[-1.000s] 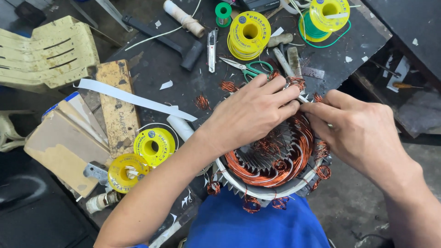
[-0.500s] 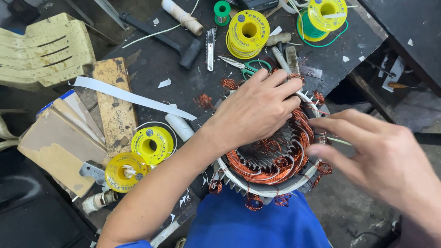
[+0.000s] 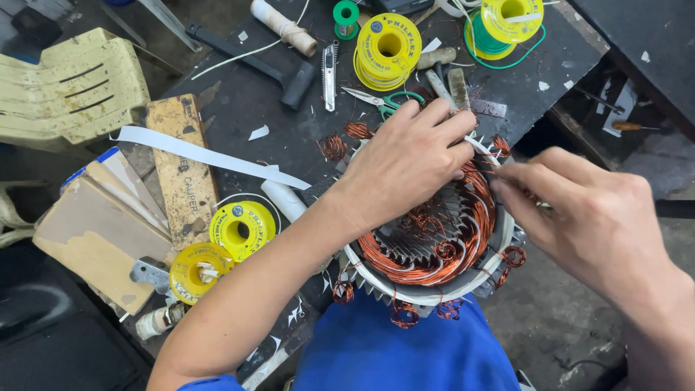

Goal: The person is insulating and securing the copper windings of a motor stator by applying tape and tying them with twine.

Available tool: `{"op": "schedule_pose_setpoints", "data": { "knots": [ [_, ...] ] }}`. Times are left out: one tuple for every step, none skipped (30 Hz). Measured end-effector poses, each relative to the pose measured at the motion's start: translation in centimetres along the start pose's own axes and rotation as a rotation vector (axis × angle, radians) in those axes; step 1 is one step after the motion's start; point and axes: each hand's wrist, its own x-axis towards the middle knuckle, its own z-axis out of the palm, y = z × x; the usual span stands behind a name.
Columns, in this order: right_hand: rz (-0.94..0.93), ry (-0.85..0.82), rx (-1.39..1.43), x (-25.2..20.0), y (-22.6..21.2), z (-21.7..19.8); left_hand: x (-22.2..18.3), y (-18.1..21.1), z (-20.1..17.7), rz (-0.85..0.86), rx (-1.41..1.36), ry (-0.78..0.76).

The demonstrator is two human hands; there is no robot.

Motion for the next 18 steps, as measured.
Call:
{"op": "schedule_pose_setpoints", "data": {
  "knots": [
    [0.012,-0.02,0.061,-0.1,-0.2,-0.4,0.0,0.0,0.1,-0.01,0.013,0.002],
    [0.011,-0.021,0.062,-0.4,-0.4,-0.5,-0.1,0.0,0.2,-0.011,0.013,0.002],
    [0.122,-0.017,0.263,-0.7,-0.6,-0.7,-0.2,0.0,0.3,-0.013,0.021,-0.001],
    [0.232,-0.013,0.465,-1.0,-0.8,-0.9,-0.2,0.1,0.4,-0.014,0.029,-0.005],
    [0.23,-0.014,0.465,-1.6,0.1,-0.6,-0.2,0.1,0.3,-0.015,0.03,-0.004],
    [0.312,-0.085,0.628,-2.2,0.9,-0.3,-0.2,0.1,0.2,-0.015,0.026,-0.002],
    [0.393,-0.158,0.792,-2.9,1.8,0.1,-0.2,0.1,0.1,-0.013,0.023,-0.001],
    [0.392,-0.157,0.791,-3.1,1.9,0.5,-0.2,0.1,0.1,-0.013,0.024,0.0],
    [0.633,-0.153,0.965,-3.5,1.9,0.9,-0.2,0.1,0.2,-0.011,0.01,-0.001],
    [0.879,-0.146,1.133,-3.8,2.0,1.3,-0.2,0.1,0.2,-0.009,-0.004,-0.002],
    [0.88,-0.143,1.135,-4.7,2.7,2.3,-0.2,0.0,0.1,-0.006,-0.004,-0.003],
    [0.89,-0.117,1.271,-5.5,3.5,3.3,-0.2,0.0,0.1,-0.008,0.002,0.001],
    [0.9,-0.087,1.406,-6.5,4.2,4.2,-0.1,0.0,0.0,-0.006,0.005,0.006],
    [0.904,-0.08,1.406,-6.8,4.2,4.3,-0.1,0.1,0.0,0.0,0.003,0.006],
    [0.877,-0.091,1.506,-7.0,4.1,4.4,-0.1,0.1,0.0,0.0,0.012,0.008],
    [0.848,-0.103,1.605,-7.2,4.1,4.6,-0.1,0.1,-0.1,0.0,0.021,0.009],
    [0.851,-0.101,1.605,-7.4,4.3,4.6,-0.1,0.1,0.0,0.002,0.018,0.009],
    [0.821,-0.123,1.668,-7.6,4.6,4.6,-0.1,0.1,0.0,0.006,0.026,0.002]
  ]
}}
